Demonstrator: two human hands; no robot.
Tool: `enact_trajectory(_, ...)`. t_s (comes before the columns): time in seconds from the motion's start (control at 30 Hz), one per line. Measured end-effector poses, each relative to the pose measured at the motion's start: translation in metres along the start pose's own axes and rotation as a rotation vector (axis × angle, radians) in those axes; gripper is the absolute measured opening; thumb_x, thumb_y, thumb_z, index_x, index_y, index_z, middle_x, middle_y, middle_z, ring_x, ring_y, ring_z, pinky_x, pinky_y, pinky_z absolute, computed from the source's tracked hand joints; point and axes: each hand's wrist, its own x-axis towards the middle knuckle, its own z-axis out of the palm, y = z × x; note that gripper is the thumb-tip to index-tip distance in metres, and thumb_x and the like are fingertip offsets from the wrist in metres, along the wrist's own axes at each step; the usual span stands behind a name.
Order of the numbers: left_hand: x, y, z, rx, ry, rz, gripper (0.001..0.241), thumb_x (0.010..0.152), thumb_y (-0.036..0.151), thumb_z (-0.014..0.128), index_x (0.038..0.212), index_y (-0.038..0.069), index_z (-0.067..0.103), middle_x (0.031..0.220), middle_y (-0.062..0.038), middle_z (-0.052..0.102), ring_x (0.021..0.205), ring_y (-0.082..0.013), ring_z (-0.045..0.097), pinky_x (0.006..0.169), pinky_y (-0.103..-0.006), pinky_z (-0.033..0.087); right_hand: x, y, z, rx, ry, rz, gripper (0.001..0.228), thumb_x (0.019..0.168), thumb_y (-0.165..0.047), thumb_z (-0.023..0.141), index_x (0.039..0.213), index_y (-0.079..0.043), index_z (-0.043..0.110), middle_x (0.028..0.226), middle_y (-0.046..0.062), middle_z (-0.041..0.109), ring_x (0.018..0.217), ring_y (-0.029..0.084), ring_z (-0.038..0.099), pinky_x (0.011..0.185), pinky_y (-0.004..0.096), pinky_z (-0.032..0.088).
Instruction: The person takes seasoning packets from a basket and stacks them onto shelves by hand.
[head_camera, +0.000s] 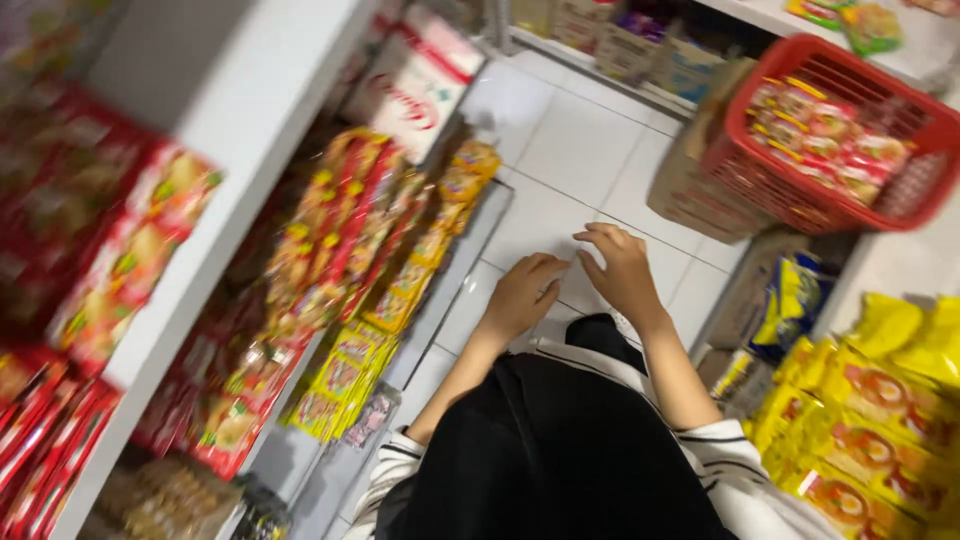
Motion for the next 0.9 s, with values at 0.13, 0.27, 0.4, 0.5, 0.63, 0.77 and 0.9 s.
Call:
enact_trajectory(0.13, 0.066, 0.018, 0.054, -0.009, -0.085, -0.021, 0.033, 0.095, 0.014, 0.064, 0.127, 0.009, 0.068, 0.123, -0.014, 0.066, 0.114, -0.0356, 0.062, 0.095, -0.0427, 0.053, -0.003, 0.053, -0.043, -0.032, 0.000, 0.062, 0.027, 0.092, -0.017, 0.070, 0.119, -0.011, 0.072, 0.130, 0.010, 0.067, 0.124, 0.031, 0.060, 0.102, 0.046, 0.043)
enact_trajectory(0.27, 0.132, 0.030, 0.120, -0.003, -0.195, -0.004, 0.031, 0.093, 0.016, 0.064, 0.123, 0.010, 0.069, 0.122, -0.013, 0.068, 0.114, -0.0347, 0.064, 0.096, -0.0428, 0.053, -0.005, 0.124, -0.091, -0.075, 0.058, 0.147, 0.028, 0.091, -0.017, 0.069, 0.118, -0.011, 0.072, 0.126, 0.011, 0.068, 0.117, 0.031, 0.063, 0.098, 0.048, 0.043)
enact_trajectory(0.4, 0.184, 0.028, 0.192, 0.000, -0.292, 0.045, 0.031, 0.094, 0.017, 0.064, 0.124, 0.010, 0.069, 0.124, -0.014, 0.067, 0.115, -0.0358, 0.064, 0.097, -0.0432, 0.053, -0.023, 0.199, -0.134, -0.098, 0.078, 0.233, 0.028, 0.091, -0.020, 0.070, 0.118, -0.012, 0.071, 0.120, 0.007, 0.070, 0.113, 0.031, 0.065, 0.095, 0.045, 0.048)
enact_trajectory(0.5, 0.212, 0.035, 0.231, 0.007, -0.401, 0.004, 0.032, 0.093, 0.018, 0.063, 0.124, 0.010, 0.069, 0.124, -0.013, 0.068, 0.114, -0.0355, 0.065, 0.096, -0.0431, 0.053, -0.038, 0.231, -0.161, -0.163, 0.116, 0.321, 0.028, 0.090, -0.020, 0.072, 0.117, -0.011, 0.071, 0.118, 0.007, 0.070, 0.111, 0.031, 0.066, 0.092, 0.047, 0.048)
enact_trajectory(0.63, 0.245, 0.040, 0.275, 0.024, -0.509, 0.025, 0.033, 0.094, 0.017, 0.063, 0.125, 0.009, 0.068, 0.125, -0.014, 0.067, 0.112, -0.0371, 0.065, 0.096, -0.0447, 0.053, -0.068, 0.261, -0.182, -0.086, 0.110, 0.474, 0.027, 0.092, -0.018, 0.071, 0.118, -0.008, 0.069, 0.118, 0.012, 0.069, 0.110, 0.034, 0.065, 0.092, 0.046, 0.051)
enact_trajectory(0.77, 0.278, 0.037, 0.315, 0.026, -0.602, 0.045, 0.030, 0.095, 0.019, 0.064, 0.122, 0.009, 0.069, 0.123, -0.014, 0.068, 0.110, -0.0368, 0.067, 0.094, -0.0435, 0.055, -0.085, 0.294, -0.187, -0.032, 0.148, 0.562, 0.030, 0.092, -0.015, 0.070, 0.120, -0.005, 0.069, 0.120, 0.017, 0.068, 0.110, 0.038, 0.064, 0.094, 0.045, 0.051)
enact_trajectory(0.9, 0.317, 0.036, 0.353, 0.032, -0.660, 0.086, 0.030, 0.093, 0.016, 0.066, 0.122, 0.007, 0.069, 0.122, -0.015, 0.068, 0.106, -0.0371, 0.068, 0.090, -0.0431, 0.056, -0.091, 0.316, -0.199, 0.017, 0.184, 0.655, 0.028, 0.092, -0.016, 0.070, 0.117, -0.003, 0.069, 0.118, 0.017, 0.069, 0.106, 0.036, 0.067, 0.092, 0.043, 0.053)
